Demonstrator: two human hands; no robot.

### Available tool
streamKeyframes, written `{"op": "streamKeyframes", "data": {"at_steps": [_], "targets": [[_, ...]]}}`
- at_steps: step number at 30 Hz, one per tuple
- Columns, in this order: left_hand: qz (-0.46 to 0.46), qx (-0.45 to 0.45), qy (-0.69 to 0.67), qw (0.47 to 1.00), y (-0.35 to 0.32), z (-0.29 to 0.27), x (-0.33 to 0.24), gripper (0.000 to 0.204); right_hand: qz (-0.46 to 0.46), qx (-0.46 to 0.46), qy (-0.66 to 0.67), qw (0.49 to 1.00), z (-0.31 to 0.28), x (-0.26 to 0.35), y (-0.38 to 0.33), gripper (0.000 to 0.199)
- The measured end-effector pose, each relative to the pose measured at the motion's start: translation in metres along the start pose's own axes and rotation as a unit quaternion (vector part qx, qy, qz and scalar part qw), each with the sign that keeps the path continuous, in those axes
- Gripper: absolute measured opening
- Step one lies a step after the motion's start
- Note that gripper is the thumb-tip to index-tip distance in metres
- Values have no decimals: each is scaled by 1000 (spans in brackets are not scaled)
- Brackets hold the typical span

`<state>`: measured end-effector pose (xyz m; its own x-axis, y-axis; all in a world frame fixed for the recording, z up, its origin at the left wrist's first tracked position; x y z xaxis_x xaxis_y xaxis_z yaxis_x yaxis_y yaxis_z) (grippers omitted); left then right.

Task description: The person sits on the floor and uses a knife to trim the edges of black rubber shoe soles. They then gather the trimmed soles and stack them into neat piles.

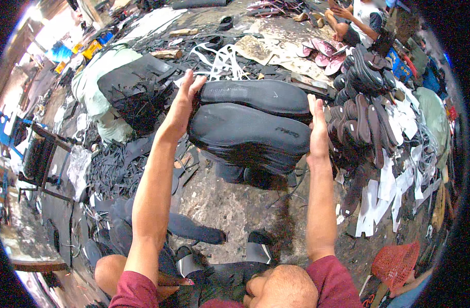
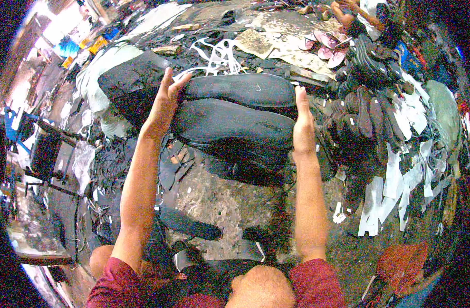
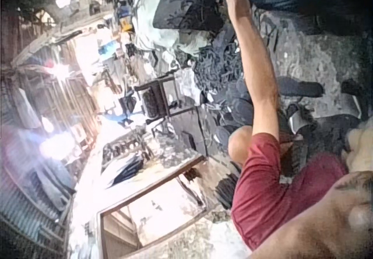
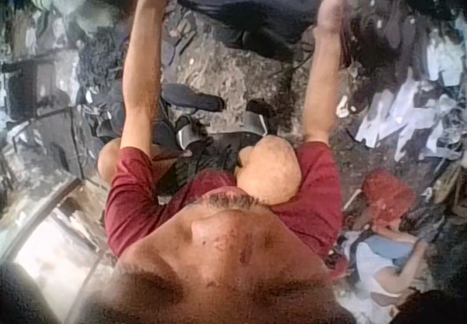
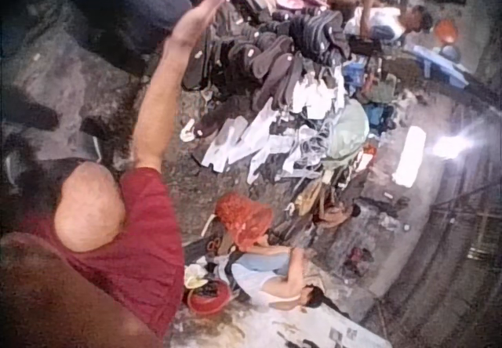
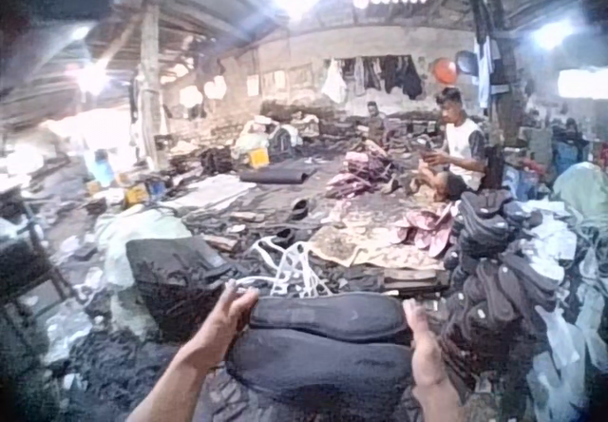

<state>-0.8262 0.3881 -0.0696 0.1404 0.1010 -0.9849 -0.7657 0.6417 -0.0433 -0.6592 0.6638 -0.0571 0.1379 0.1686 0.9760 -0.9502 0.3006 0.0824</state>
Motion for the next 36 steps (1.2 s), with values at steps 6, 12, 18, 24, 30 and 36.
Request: {"op": "streamKeyframes", "data": {"at_steps": [6, 12, 18, 24, 30, 36], "targets": [[79, -161, -26, 983, -31, -25, -8, 93, -41, -38, 66, 996, -36, -22, -5, 81], [-94, -9, -141, 986, -51, 2, 91, 90, 84, -178, 81, 977, -52, -121, -60, 78], [6, -129, -182, 975, -65, 15, 113, 86, -3, -224, 176, 959, -26, -152, -48, 68], [121, -349, -9, 929, -98, -38, 82, 79, -104, -325, -103, 934, -18, -84, -80, 46], [30, -351, 453, 819, -253, -126, -52, 43, -2, 287, -160, 944, 165, -136, -203, 35], [-183, -368, 470, 781, -492, -110, -73, 41, -45, 513, -470, 717, 231, -288, -274, 79]]}}
Point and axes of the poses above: each hand's wrist, its own y-axis towards the middle knuckle, its own z-axis out of the palm, x = y × z, the point moved 6 cm from there along y, towards the middle knuckle, and after that the axes turned 13 degrees about x, right-handed, at the moved point
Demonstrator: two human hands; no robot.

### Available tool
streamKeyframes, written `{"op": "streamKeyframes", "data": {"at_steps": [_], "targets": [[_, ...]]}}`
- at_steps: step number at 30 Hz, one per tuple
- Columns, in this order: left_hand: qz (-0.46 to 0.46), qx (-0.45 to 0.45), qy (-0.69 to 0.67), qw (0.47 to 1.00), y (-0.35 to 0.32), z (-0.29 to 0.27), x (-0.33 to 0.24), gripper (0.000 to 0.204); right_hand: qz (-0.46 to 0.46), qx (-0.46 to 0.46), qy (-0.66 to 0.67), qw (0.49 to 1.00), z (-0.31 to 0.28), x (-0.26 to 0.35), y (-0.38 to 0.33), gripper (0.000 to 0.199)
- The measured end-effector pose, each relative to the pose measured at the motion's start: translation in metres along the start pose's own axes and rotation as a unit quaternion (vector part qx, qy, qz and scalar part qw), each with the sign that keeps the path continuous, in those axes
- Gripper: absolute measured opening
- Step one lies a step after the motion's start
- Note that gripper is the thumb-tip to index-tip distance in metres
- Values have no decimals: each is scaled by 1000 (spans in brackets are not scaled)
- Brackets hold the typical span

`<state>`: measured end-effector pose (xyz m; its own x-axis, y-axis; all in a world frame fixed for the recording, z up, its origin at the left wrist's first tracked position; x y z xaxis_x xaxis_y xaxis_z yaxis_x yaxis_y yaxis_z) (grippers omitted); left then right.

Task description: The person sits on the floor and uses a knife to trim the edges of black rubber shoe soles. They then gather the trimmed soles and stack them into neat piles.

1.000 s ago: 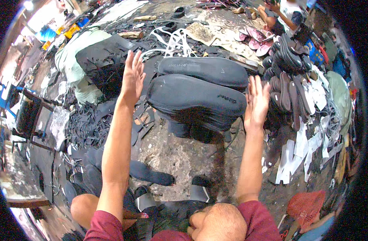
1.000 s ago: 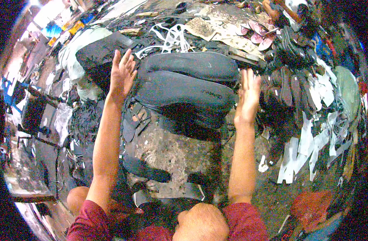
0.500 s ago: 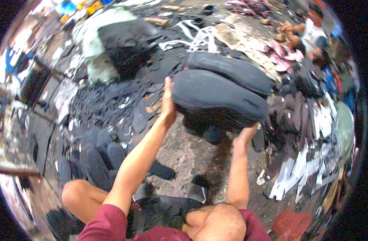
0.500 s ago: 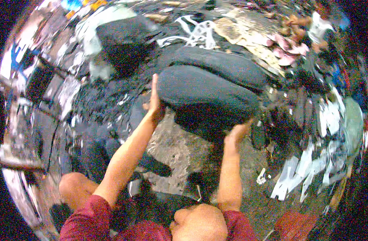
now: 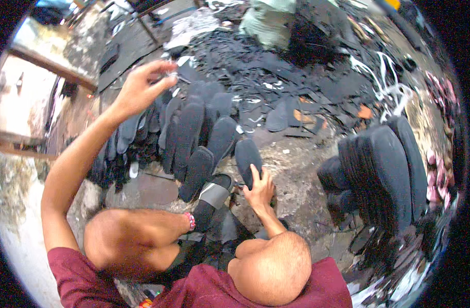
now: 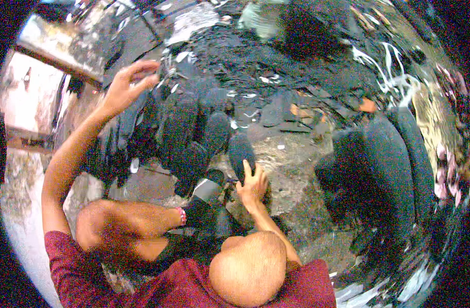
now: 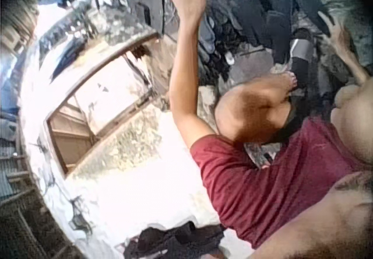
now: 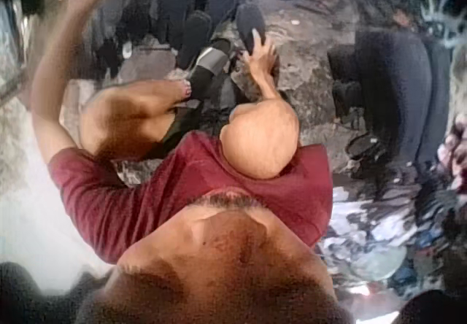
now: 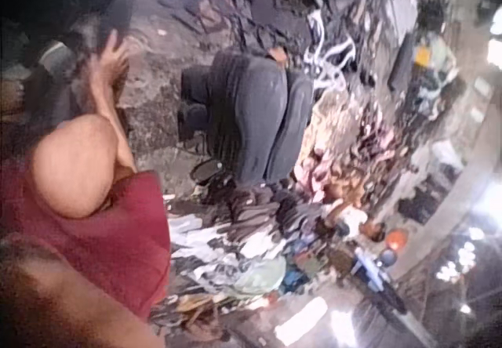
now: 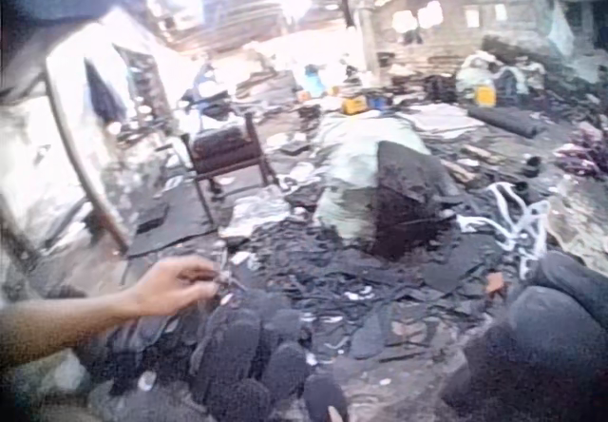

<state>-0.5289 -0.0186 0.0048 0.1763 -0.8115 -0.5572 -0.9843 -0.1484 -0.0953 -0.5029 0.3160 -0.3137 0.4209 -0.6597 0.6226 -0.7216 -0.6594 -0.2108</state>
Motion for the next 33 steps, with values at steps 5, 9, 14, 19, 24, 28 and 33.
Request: {"op": "streamKeyframes", "data": {"at_steps": [5, 9, 14, 19, 24, 28, 33], "targets": [[-134, -14, -2, 991, -146, 73, 65, 40, -26, -153, 48, 987, -22, -5, 24, 69], [-251, -2, -116, 961, -253, 233, 135, 69, -87, -145, 57, 984, -3, 71, 28, 42], [-141, -67, -23, 987, -219, 312, 106, 100, -10, 179, 277, 944, 103, 88, 23, 70], [73, -43, -102, 991, -171, 285, 75, 98, 17, -126, 388, 913, -6, 64, 17, 62], [-91, -81, 33, 992, -95, 310, 95, 89, 109, -207, 209, 950, -66, -72, 31, 57], [-48, -160, -87, 982, -113, 304, 61, 79, 7, -220, 96, 971, -50, 11, -5, 57], [144, -127, -77, 978, -95, 272, 31, 68, 80, -202, 342, 914, -53, -1, 4, 77]]}}
Point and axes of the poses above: each hand's wrist, its own y-axis towards the middle knuckle, its own z-axis out of the palm, x = y × z, the point moved 6 cm from there along y, towards the middle knuckle, and after that the axes turned 13 degrees about x, right-handed, at the moved point
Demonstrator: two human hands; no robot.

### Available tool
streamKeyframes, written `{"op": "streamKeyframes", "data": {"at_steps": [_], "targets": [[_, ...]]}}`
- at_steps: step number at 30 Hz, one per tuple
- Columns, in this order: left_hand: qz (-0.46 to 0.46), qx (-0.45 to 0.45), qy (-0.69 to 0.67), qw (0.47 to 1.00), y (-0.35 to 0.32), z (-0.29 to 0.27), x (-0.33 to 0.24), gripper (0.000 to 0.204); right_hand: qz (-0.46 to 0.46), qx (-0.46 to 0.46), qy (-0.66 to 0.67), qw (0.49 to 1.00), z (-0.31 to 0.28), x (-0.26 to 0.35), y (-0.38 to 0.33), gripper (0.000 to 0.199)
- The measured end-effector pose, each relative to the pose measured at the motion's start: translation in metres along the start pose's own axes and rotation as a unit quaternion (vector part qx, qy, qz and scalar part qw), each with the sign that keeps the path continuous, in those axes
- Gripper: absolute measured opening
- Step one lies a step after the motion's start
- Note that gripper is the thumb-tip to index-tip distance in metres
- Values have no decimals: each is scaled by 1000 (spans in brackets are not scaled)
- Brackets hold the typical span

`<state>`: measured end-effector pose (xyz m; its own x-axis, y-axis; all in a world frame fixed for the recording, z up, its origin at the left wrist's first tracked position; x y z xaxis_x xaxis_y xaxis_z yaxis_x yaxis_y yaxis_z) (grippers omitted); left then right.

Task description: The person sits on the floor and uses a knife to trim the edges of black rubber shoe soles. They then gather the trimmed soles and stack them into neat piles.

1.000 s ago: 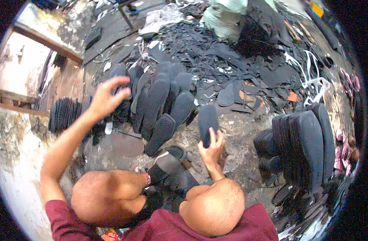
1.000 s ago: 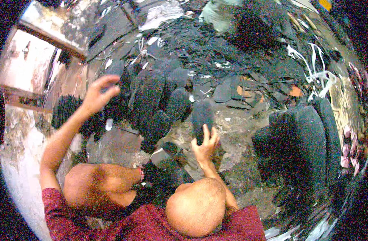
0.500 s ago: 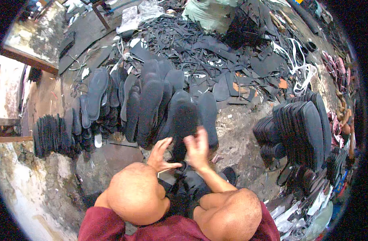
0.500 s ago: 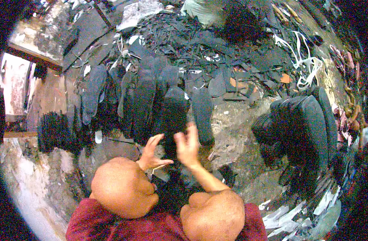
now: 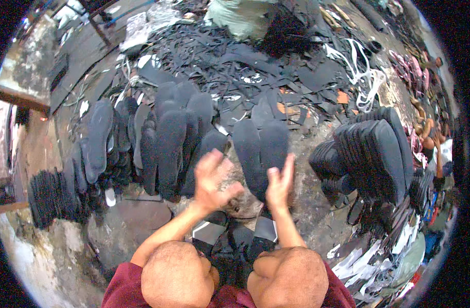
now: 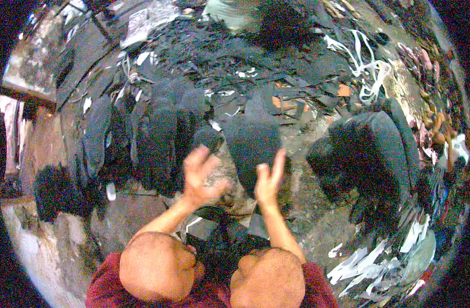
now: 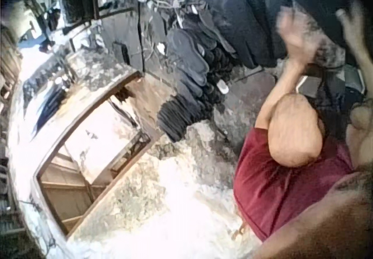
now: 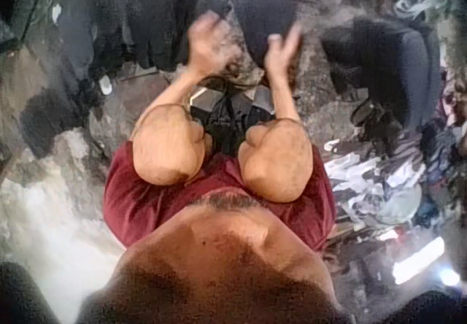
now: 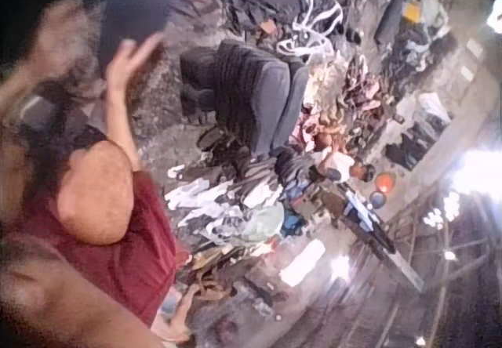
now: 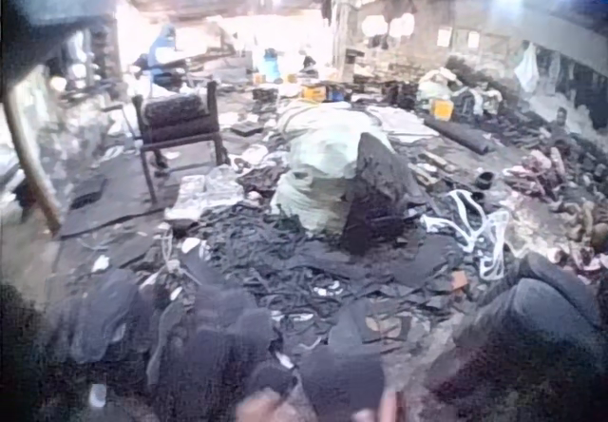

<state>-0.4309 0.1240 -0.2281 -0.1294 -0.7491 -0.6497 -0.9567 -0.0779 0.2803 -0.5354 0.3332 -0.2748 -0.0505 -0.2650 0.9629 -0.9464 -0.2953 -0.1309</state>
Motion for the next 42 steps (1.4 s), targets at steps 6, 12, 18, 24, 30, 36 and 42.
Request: {"op": "streamKeyframes", "data": {"at_steps": [6, 12, 18, 24, 30, 36, 42], "targets": [[-276, -112, 116, 947, -25, -71, 102, 71, -49, -116, -327, 936, -34, -9, 12, 65], [-124, 16, -37, 991, -10, 12, 2, 68, -8, 192, 73, 979, 85, 2, -18, 73], [-261, 48, 128, 956, -46, 13, 74, 78, 10, 66, -165, 984, 42, 2, 31, 67], [-144, 8, -114, 983, -25, 49, -2, 80, 29, 167, 103, 980, 58, 19, -28, 83], [-366, 43, -264, 891, 0, 110, 44, 79, 41, 49, 67, 996, -48, -10, 44, 77], [-367, -54, -378, 848, -11, 102, 52, 58, 32, 95, -98, 990, 24, -1, 44, 81], [-326, -134, 195, 915, -91, -47, 83, 78, -209, -6, -308, 928, 66, 55, 4, 61]]}}
Point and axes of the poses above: each hand's wrist, its own y-axis towards the middle knuckle, its own z-axis out of the palm, x = y × z, the point moved 6 cm from there along y, towards the middle knuckle, and after that the axes turned 13 degrees about x, right-handed, at the moved point
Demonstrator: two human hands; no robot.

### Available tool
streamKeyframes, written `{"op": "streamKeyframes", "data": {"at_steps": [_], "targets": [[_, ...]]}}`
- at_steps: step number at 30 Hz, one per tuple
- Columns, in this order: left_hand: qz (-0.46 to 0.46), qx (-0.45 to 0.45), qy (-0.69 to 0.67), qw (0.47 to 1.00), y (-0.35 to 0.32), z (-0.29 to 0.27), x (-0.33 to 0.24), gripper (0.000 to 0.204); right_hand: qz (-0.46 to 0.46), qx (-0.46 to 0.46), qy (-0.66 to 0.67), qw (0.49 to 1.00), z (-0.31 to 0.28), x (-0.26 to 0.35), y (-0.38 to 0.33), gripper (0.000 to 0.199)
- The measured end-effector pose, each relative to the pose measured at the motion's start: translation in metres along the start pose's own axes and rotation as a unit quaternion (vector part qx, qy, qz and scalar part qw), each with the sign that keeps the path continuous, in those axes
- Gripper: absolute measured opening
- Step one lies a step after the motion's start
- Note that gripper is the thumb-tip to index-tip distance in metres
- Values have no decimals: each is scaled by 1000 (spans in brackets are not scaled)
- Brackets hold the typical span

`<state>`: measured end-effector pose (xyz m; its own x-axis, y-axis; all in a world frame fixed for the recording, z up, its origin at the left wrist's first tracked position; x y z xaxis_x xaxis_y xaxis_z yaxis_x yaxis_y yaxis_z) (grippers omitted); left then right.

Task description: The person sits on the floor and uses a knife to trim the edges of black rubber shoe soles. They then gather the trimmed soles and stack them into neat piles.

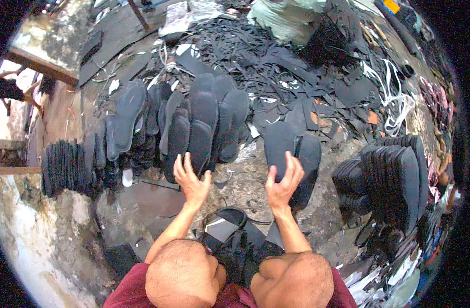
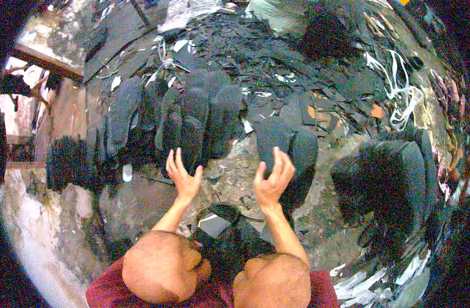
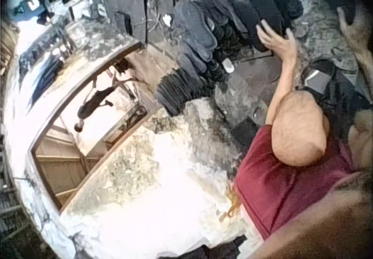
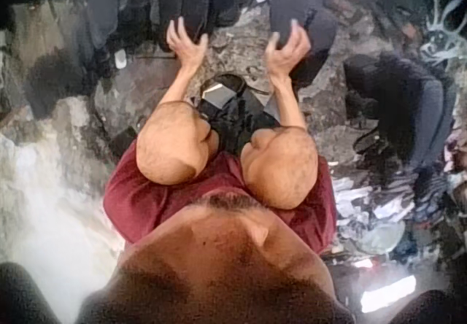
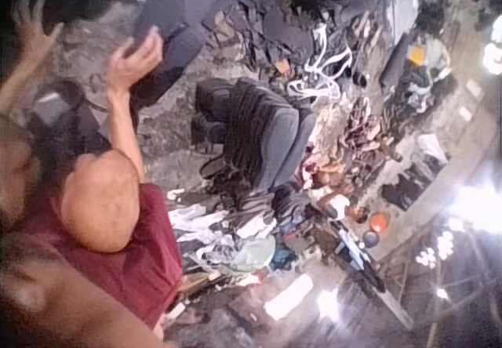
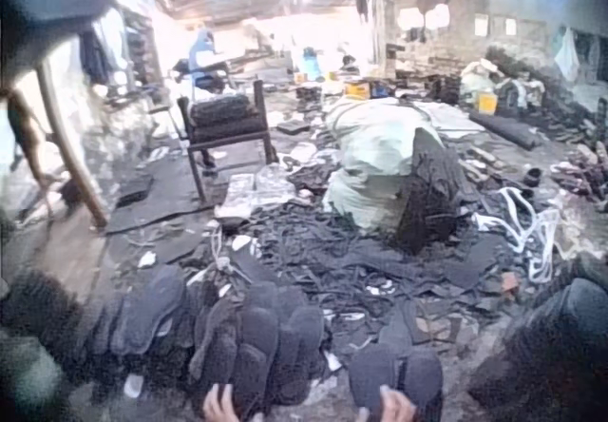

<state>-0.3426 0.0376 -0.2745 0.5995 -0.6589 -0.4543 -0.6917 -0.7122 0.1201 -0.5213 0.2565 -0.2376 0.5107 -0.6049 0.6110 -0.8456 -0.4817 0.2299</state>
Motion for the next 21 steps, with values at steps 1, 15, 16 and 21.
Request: {"op": "streamKeyframes", "data": {"at_steps": [1, 15, 16, 21], "targets": [[-60, 18, 31, 998, -4, -6, 26, 75, -32, 30, 61, 997, 14, 17, -3, 58], [-102, 94, -23, 990, 24, -6, 100, 82, 209, 306, 488, 790, 185, 69, -29, 50], [-146, 127, -134, 972, 28, 0, 95, 80, 213, 283, 482, 801, 184, 63, -29, 51], [-61, 0, -163, 985, 50, 7, 100, 71, 195, 281, 459, 820, 191, 65, -32, 28]]}}
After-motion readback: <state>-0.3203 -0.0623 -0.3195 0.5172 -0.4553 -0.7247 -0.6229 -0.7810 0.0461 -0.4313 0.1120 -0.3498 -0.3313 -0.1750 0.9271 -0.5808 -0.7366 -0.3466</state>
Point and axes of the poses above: each hand's wrist, its own y-axis towards the middle knuckle, its own z-axis out of the palm, x = y × z, the point moved 6 cm from there along y, towards the middle knuckle, and after that the axes turned 13 degrees about x, right-handed, at the moved point
